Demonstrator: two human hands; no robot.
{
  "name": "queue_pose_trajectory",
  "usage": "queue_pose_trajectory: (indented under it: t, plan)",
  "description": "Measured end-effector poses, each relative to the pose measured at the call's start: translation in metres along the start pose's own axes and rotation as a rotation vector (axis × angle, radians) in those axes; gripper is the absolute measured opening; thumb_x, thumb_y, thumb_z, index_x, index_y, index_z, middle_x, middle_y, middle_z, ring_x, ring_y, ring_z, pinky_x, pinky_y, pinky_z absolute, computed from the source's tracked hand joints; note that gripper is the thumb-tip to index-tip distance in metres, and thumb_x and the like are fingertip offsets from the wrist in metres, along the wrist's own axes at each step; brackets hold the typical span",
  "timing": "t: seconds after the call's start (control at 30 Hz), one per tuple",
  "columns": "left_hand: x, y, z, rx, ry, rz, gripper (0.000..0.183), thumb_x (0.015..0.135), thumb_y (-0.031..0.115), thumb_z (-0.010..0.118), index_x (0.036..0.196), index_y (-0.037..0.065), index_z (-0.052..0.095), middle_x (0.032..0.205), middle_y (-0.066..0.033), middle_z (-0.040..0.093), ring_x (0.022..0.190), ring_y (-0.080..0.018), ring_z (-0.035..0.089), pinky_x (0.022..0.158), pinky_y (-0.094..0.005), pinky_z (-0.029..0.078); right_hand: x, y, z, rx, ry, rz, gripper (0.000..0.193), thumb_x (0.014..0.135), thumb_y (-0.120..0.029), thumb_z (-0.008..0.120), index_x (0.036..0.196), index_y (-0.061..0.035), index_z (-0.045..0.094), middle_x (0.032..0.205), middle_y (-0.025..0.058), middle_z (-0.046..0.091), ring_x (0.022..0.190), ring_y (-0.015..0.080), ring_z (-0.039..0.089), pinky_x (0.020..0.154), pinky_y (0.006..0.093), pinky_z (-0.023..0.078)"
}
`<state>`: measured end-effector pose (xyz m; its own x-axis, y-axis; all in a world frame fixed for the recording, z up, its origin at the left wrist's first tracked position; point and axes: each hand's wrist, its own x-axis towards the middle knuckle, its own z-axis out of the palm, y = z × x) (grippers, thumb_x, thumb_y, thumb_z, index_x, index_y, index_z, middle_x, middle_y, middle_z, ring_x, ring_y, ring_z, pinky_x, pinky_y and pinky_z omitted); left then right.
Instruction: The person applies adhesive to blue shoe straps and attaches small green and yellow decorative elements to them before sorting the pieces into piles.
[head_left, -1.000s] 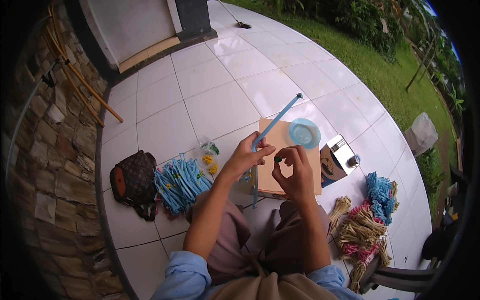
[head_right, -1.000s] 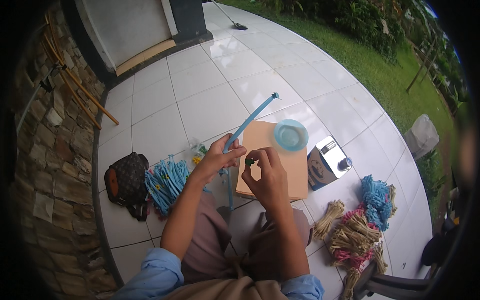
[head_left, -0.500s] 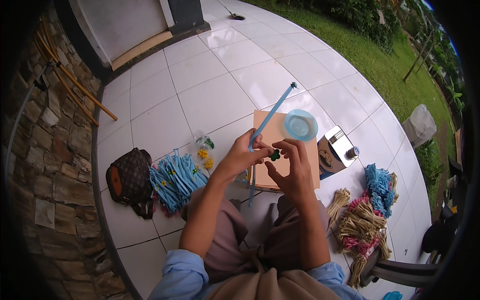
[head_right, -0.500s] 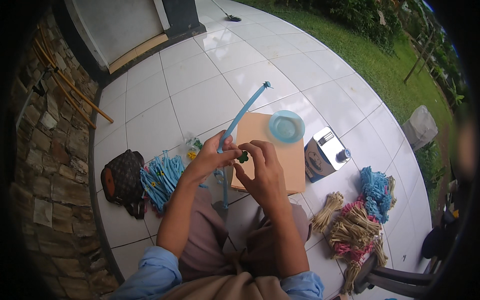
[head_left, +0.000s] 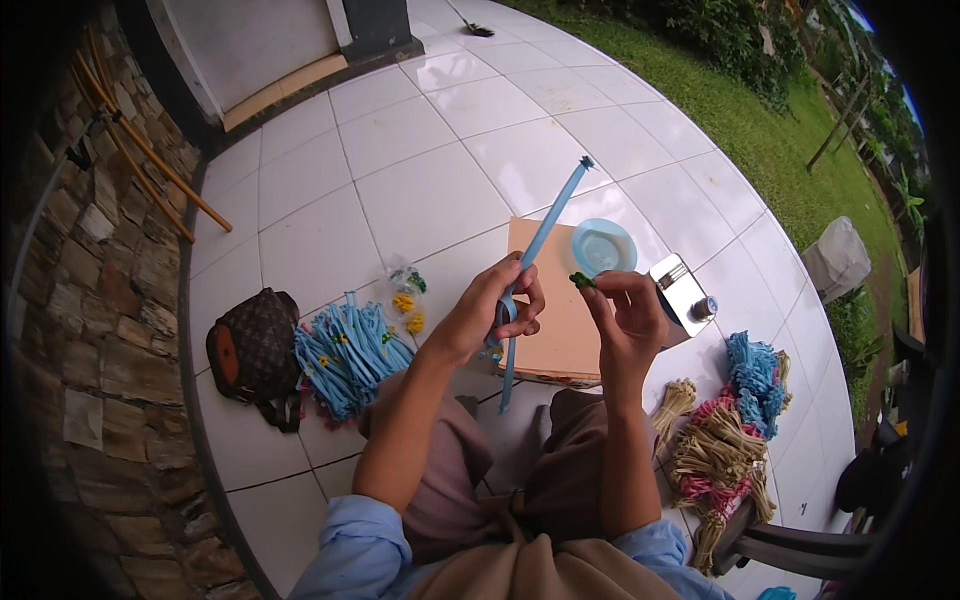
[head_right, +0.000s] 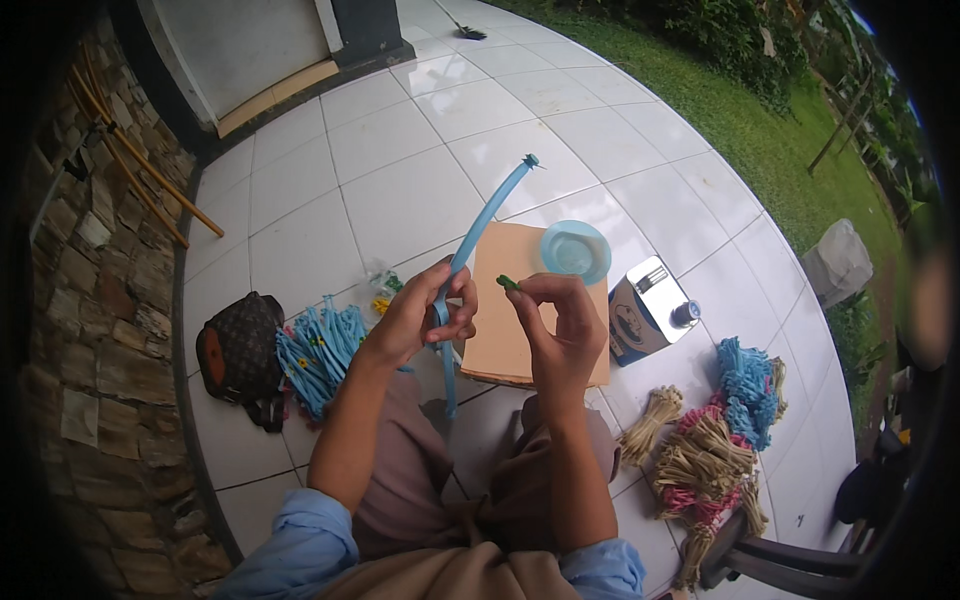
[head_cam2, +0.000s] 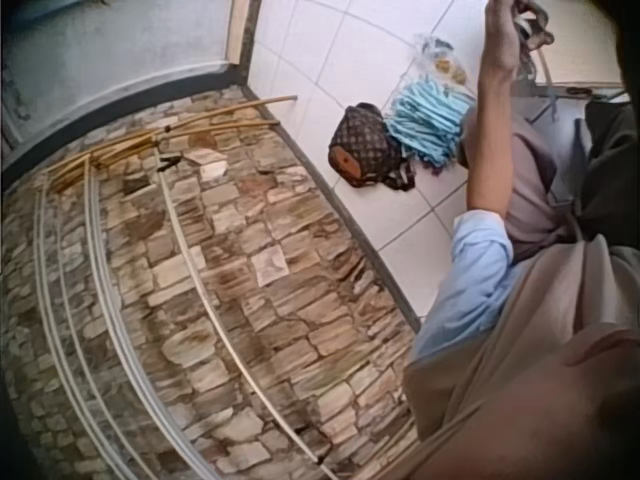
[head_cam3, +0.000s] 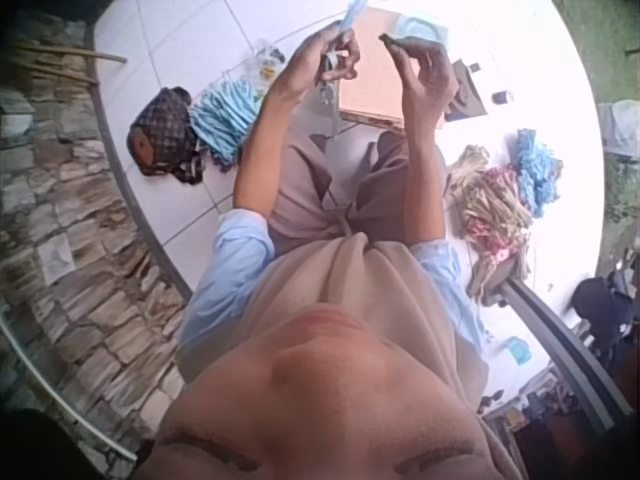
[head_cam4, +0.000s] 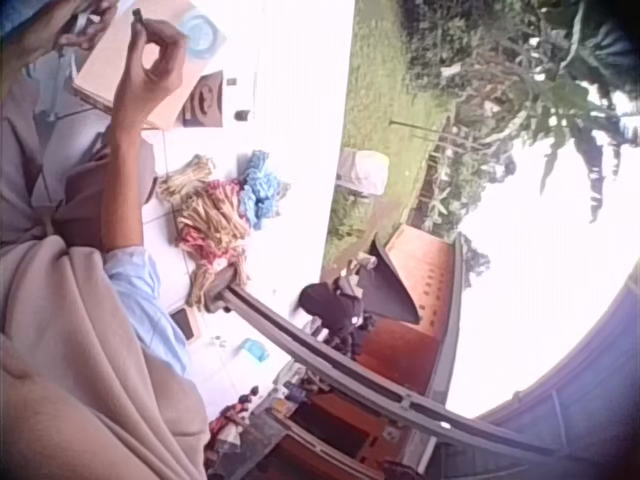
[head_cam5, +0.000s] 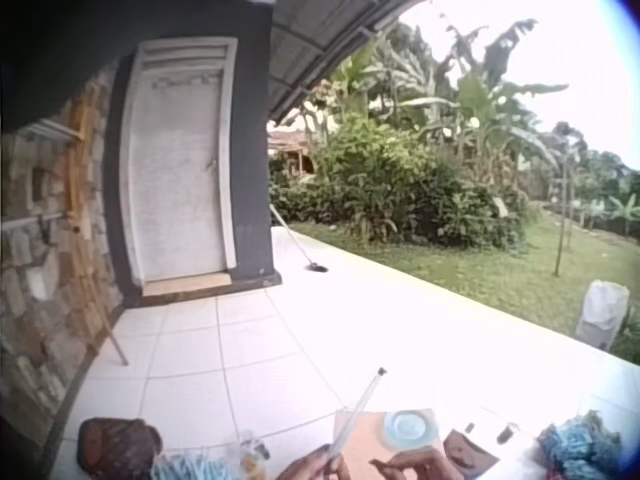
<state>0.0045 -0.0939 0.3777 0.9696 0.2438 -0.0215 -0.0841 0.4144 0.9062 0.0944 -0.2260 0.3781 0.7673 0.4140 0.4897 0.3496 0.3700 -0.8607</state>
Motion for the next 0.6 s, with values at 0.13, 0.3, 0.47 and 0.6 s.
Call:
queue_pose_trajectory:
  t: [0.13,0.3,0.47,0.6]
  plan:
    - [-0.001,-0.003,0.006,0.015,-0.048,0.12,0.028,0.096,0.031,0.026,0.079,0.01,0.034,0.059,-0.0005,0.037,0.037,-0.0036,0.024,0.051,-0.0215,0.035,0.005,0.001,-0.005,0.488,0.005,0.332,0.01,0.078,0.0,0.063,0.085,0.0016,0.056,0.081,0.0072,0.059,0.068,0.0105,0.052,0.065,0.0228,0.042]
    - [0.004,-0.009,0.016,0.177,0.034,0.171,0.031,0.097,0.031,0.028,0.078,0.008,0.036,0.056,0.0006,0.035,0.039,-0.004,0.027,0.043,-0.0182,0.027,0.002,0.0,0.004,0.534,-0.007,0.409,0.006,0.08,-0.002,0.061,0.084,0.001,0.057,0.078,0.0067,0.06,0.067,0.0101,0.051,0.063,0.022,0.041]
    - [0.006,-0.015,0.019,0.288,0.105,0.209,0.031,0.097,0.027,0.033,0.075,0.006,0.039,0.054,0.0009,0.037,0.044,-0.0041,0.033,0.04,-0.02,0.027,0.002,0.004,0.01,0.5,-0.01,0.437,0.007,0.079,-0.004,0.062,0.082,0.0006,0.057,0.077,0.0058,0.06,0.066,0.0093,0.051,0.062,0.0214,0.041]
    - [0.006,-0.015,0.022,0.329,0.084,0.225,0.031,0.097,0.03,0.03,0.08,0.005,0.039,0.056,0.0014,0.033,0.044,-0.0042,0.032,0.04,-0.0184,0.024,0.003,0.007,0.011,0.474,-0.003,0.438,0.007,0.079,-0.004,0.063,0.082,0.0006,0.057,0.075,0.0047,0.059,0.066,0.0088,0.05,0.062,0.0209,0.04]
